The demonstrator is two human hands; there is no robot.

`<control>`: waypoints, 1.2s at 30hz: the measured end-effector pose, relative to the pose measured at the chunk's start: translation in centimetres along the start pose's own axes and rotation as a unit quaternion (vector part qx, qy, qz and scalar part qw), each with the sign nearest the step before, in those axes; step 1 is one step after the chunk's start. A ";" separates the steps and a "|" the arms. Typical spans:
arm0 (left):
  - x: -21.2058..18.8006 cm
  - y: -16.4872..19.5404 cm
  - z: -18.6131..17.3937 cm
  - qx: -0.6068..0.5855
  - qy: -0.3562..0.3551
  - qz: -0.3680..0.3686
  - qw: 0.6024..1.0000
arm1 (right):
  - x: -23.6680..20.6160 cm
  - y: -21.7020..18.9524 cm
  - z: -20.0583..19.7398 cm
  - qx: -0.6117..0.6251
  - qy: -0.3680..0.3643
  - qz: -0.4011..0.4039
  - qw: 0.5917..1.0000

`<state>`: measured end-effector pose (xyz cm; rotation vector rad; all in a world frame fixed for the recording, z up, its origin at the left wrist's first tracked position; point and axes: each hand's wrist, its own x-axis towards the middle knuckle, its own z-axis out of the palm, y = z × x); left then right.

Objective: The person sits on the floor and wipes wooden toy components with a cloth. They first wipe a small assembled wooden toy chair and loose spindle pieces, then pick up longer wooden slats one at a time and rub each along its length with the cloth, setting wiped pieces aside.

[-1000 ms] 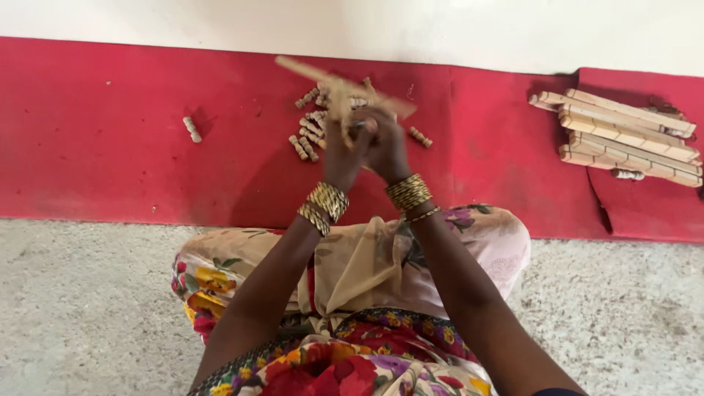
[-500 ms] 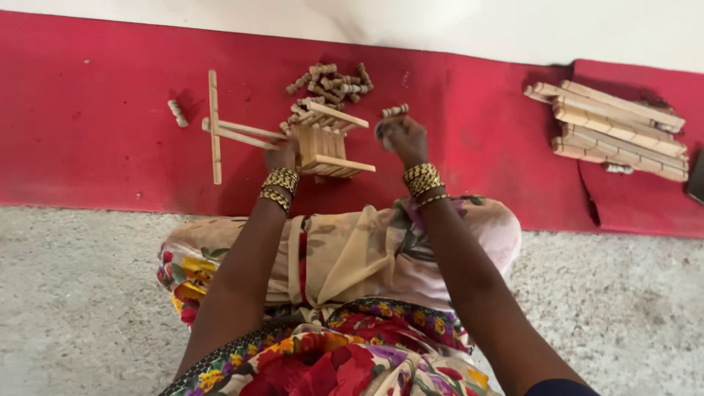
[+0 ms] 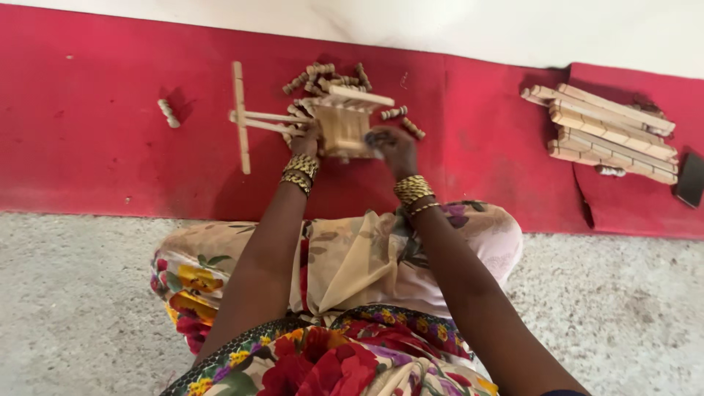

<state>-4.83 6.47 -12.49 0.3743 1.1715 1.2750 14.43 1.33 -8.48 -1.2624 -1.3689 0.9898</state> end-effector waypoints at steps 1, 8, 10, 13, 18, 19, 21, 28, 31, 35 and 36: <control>0.2 -0.3 0.1 0.093 0.039 -0.008 0.995 | -0.1 0.4 0.4 -0.049 0.020 -0.018 0.998; -2.0 -1.7 -2.0 0.216 0.130 0.065 0.966 | -0.1 1.6 2.0 -0.136 0.016 -0.039 0.990; -3.0 -1.9 -2.7 0.321 0.166 0.205 0.910 | -0.1 1.3 1.6 -0.151 0.021 -0.079 0.985; -3.6 -1.4 -3.2 0.452 0.029 0.258 0.853 | -0.5 0.6 0.7 -0.244 0.069 -0.094 0.963; -3.9 -0.6 -4.3 0.491 -0.047 0.383 0.781 | -1.5 -0.1 1.2 -0.162 0.019 -0.156 0.974; -3.9 -0.5 -4.4 0.473 -0.056 0.370 0.798 | -1.5 -0.1 1.8 -0.181 0.011 -0.139 0.974; -3.9 -0.5 -4.5 0.464 -0.064 0.362 0.806 | -1.4 -0.2 3.5 -0.219 -0.004 -0.101 0.970; -3.8 1.2 -4.8 0.468 -0.090 0.286 0.831 | -0.2 -1.7 9.8 -0.332 -0.122 -0.146 0.924; -3.8 1.7 -5.3 0.473 -0.132 0.272 0.827 | 0.1 -1.7 9.2 -0.390 -0.137 -0.188 0.891; -3.6 1.5 -5.6 0.453 -0.142 0.297 0.828 | 0.0 -1.4 4.3 -0.482 -0.131 -0.150 0.853; -3.5 1.4 -5.6 0.451 -0.149 0.299 0.827 | -0.1 -1.2 2.7 -0.479 -0.116 -0.131 0.860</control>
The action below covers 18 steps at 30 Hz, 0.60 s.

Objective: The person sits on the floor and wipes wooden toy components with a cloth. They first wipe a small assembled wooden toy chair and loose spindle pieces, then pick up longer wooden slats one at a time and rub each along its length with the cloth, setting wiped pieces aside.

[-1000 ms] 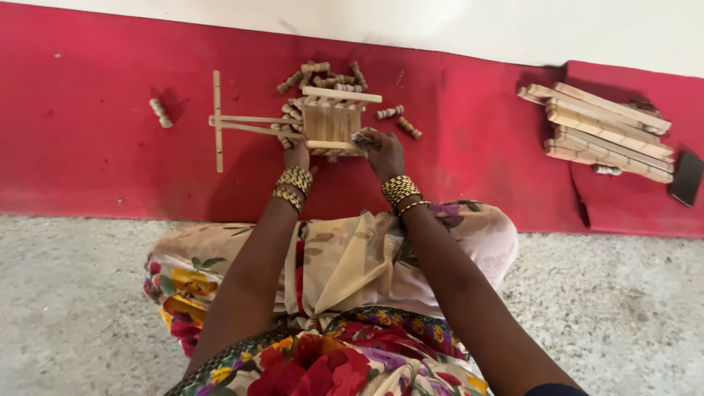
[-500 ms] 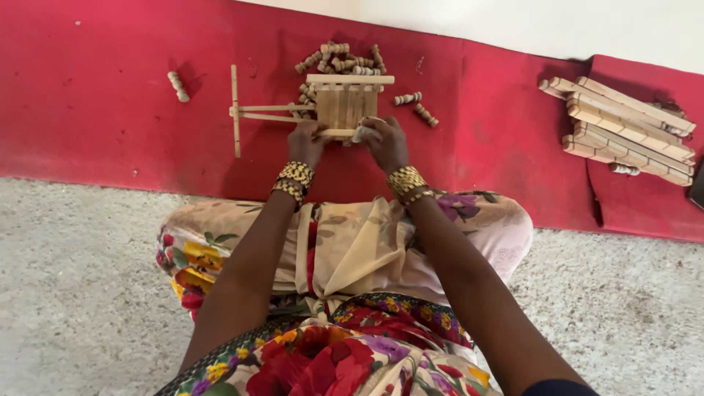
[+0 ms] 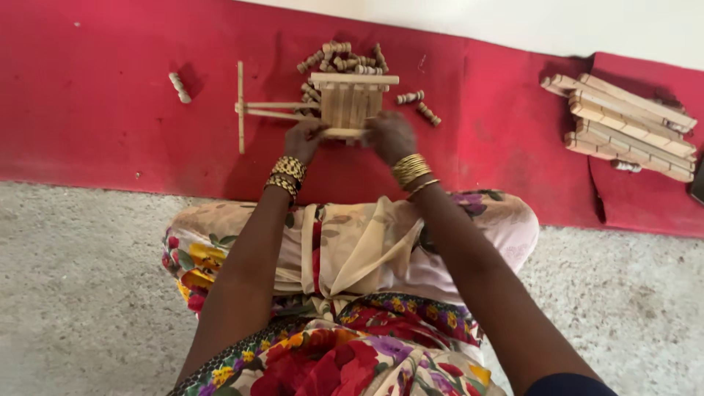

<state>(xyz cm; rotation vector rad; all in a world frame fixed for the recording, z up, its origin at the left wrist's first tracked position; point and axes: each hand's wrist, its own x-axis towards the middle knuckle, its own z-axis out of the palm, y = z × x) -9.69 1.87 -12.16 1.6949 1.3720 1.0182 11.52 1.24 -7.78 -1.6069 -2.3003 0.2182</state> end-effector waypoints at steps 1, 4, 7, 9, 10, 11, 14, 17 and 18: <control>0.1 -0.1 0.2 -0.003 -0.004 0.007 1.000 | -0.6 1.2 -0.5 0.004 0.006 0.024 1.000; 0.6 0.1 0.6 0.024 0.012 0.040 0.999 | -1.8 3.6 -1.2 0.041 0.004 0.084 0.996; 1.0 0.5 0.6 0.043 0.017 0.046 0.998 | -1.7 2.9 0.0 0.060 0.052 0.074 0.994; 1.0 0.7 0.6 0.038 0.018 0.047 0.998 | -0.9 1.1 1.2 0.064 0.088 0.014 0.994; 1.0 0.7 0.6 0.034 0.022 0.050 0.998 | -0.4 -0.1 1.9 0.068 0.104 -0.018 0.992; 0.9 0.7 0.5 0.031 0.028 0.055 0.998 | 0.3 -1.3 2.5 0.054 0.084 -0.046 0.994; 0.8 0.4 0.3 0.079 0.008 0.012 0.997 | 2.0 -4.5 3.4 0.041 0.022 -0.065 0.997; 0.7 0.1 0.2 0.097 0.028 0.091 0.991 | 2.6 -5.8 3.6 0.075 -0.033 0.020 0.996; 0.6 0.0 0.2 0.065 0.023 0.084 0.994 | 2.7 -5.8 3.4 0.086 -0.043 0.025 0.995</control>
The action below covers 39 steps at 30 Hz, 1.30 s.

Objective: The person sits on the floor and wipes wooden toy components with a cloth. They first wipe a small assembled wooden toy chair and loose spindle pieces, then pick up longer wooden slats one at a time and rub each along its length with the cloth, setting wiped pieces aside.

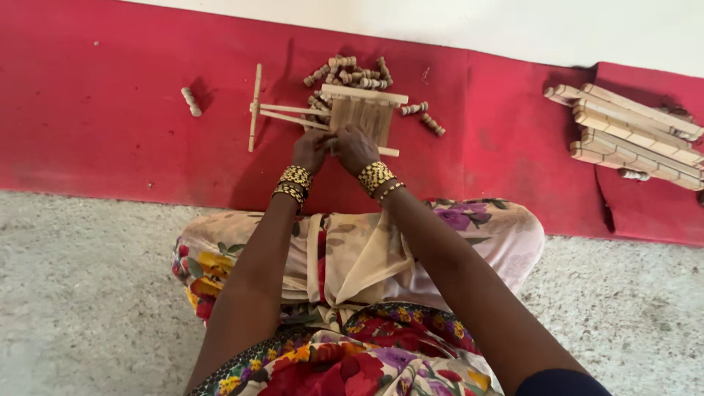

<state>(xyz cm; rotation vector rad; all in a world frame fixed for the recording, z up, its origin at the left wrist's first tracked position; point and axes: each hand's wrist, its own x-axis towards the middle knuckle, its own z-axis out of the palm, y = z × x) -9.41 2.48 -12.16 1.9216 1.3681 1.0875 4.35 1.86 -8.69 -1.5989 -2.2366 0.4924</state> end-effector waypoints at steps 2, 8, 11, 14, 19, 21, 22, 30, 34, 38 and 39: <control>-0.4 0.0 0.3 -0.068 -0.002 -0.015 0.998 | -0.3 0.2 -0.6 -0.002 -0.041 0.031 0.999; -2.2 0.6 1.4 -0.059 -0.008 0.030 0.998 | -1.4 1.5 -2.1 0.017 -0.120 0.102 0.987; -2.7 0.5 2.5 0.001 -0.003 0.077 0.997 | -1.4 2.0 -2.0 -0.042 -0.144 0.101 0.984; -2.7 0.2 3.0 -0.050 0.014 0.026 0.998 | -1.4 2.9 -1.4 -0.063 -0.128 0.105 0.984; -0.7 0.1 1.9 -0.022 -0.098 -0.072 0.992 | -1.3 5.8 -1.5 -0.029 0.086 -0.104 0.990; 0.5 0.5 1.7 0.005 -0.062 -0.063 0.996 | -1.2 7.2 -2.2 -0.090 0.154 -0.088 0.980; 1.3 0.7 1.8 0.017 -0.001 -0.041 0.999 | -1.0 8.0 -2.6 -0.121 0.188 -0.079 0.972; 5.4 1.6 3.9 0.089 0.045 -0.003 0.995 | 1.0 9.5 -3.4 -0.142 0.076 0.068 0.985; 5.9 1.4 3.9 0.079 -0.010 -0.064 0.995 | 3.0 6.5 -1.7 -0.066 0.053 0.004 0.996; 5.9 1.0 2.7 0.136 -0.018 -0.036 0.990 | 4.6 3.5 -0.6 -0.062 0.111 0.001 0.992; 5.7 0.9 2.4 0.123 -0.036 -0.047 0.991 | 4.6 3.2 -0.5 -0.068 0.096 -0.020 0.993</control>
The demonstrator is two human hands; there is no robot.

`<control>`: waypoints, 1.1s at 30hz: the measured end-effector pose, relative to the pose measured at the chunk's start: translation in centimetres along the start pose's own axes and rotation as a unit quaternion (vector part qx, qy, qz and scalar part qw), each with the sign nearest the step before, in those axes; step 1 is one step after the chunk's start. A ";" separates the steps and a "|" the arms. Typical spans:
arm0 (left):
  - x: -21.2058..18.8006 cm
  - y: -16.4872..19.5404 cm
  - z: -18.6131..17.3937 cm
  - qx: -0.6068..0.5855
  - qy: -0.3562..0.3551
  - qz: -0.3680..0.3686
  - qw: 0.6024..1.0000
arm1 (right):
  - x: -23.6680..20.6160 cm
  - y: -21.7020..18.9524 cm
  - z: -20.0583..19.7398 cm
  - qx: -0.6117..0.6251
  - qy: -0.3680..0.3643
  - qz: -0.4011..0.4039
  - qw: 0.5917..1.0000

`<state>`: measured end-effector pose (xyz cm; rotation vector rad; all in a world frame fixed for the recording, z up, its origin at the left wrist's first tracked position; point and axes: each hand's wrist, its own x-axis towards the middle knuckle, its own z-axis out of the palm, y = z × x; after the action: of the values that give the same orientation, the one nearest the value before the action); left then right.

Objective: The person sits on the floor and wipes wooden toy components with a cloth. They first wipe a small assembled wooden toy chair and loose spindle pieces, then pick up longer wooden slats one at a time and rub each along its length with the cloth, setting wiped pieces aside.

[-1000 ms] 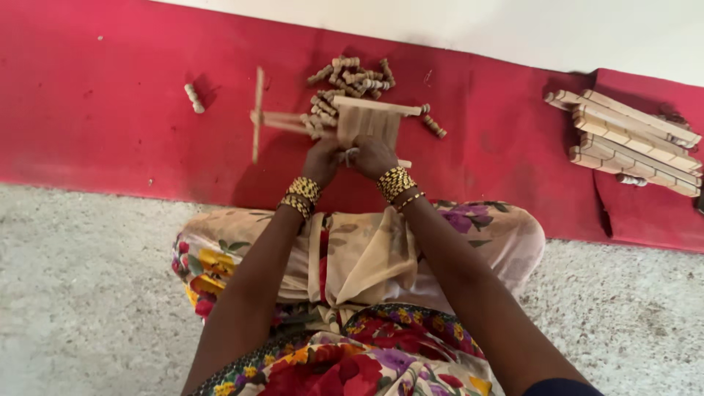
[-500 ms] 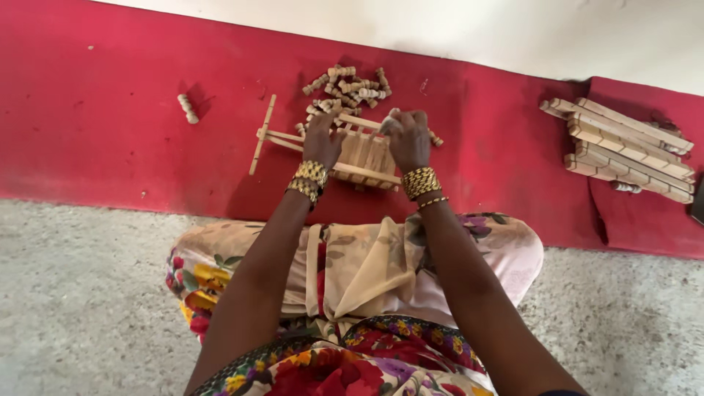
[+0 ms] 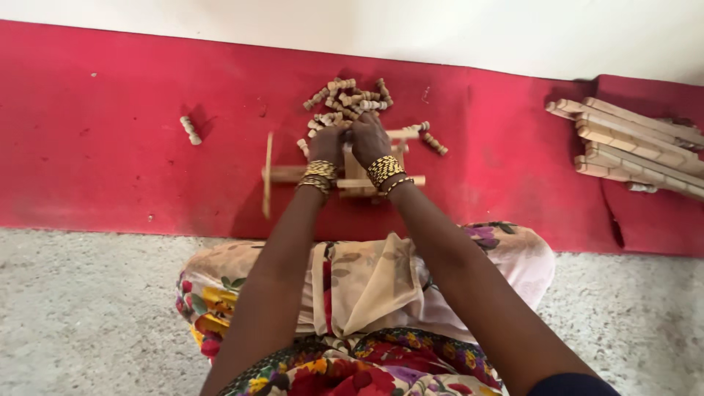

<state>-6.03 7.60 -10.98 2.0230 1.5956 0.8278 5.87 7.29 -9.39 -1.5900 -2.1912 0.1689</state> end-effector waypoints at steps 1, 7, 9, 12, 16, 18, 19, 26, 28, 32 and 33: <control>-0.3 -0.2 -0.3 -0.012 -0.020 -0.006 1.000 | 0.0 0.1 -0.2 -0.005 -0.012 -0.022 1.000; -1.6 -0.5 0.2 -0.022 0.003 -0.002 1.000 | -2.4 6.3 -3.4 -0.018 -0.026 -0.003 0.999; -1.6 -0.5 0.5 -0.027 0.017 0.001 0.999 | -3.3 8.8 -4.6 -0.028 -0.025 0.055 0.998; -1.4 -0.3 0.6 -0.021 0.032 0.013 0.999 | -3.6 10.5 -5.4 -0.050 0.008 0.015 0.999; -1.3 -0.1 0.4 -0.033 0.021 0.007 0.999 | -2.4 7.4 -3.7 -0.053 -0.019 -0.029 0.998; -1.4 -0.1 0.2 -0.028 0.006 0.000 1.000 | -1.5 4.5 -2.2 -0.059 -0.078 -0.046 0.994; -1.4 -0.1 0.1 -0.016 -0.002 -0.006 1.000 | -1.1 3.1 -1.5 -0.072 -0.114 -0.054 0.989; -1.8 -0.4 0.4 0.030 0.014 0.035 0.999 | -0.7 1.8 -0.7 -0.031 -0.011 -0.068 0.997; -1.9 -0.3 0.6 -0.007 0.038 0.010 0.999 | -1.6 4.3 -1.9 -0.026 -0.037 -0.048 0.998; -2.0 -0.1 0.7 0.002 0.014 -0.013 1.000 | -3.7 10.0 -5.2 -0.059 0.026 -0.002 0.998; -2.0 -0.1 0.7 -0.005 0.019 -0.005 1.000 | -4.1 11.0 -5.9 -0.066 0.019 -0.009 0.998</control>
<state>-5.91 5.72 -11.92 2.0016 1.6167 0.8732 18.93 6.29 -8.87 -1.6288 -2.2262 -0.0109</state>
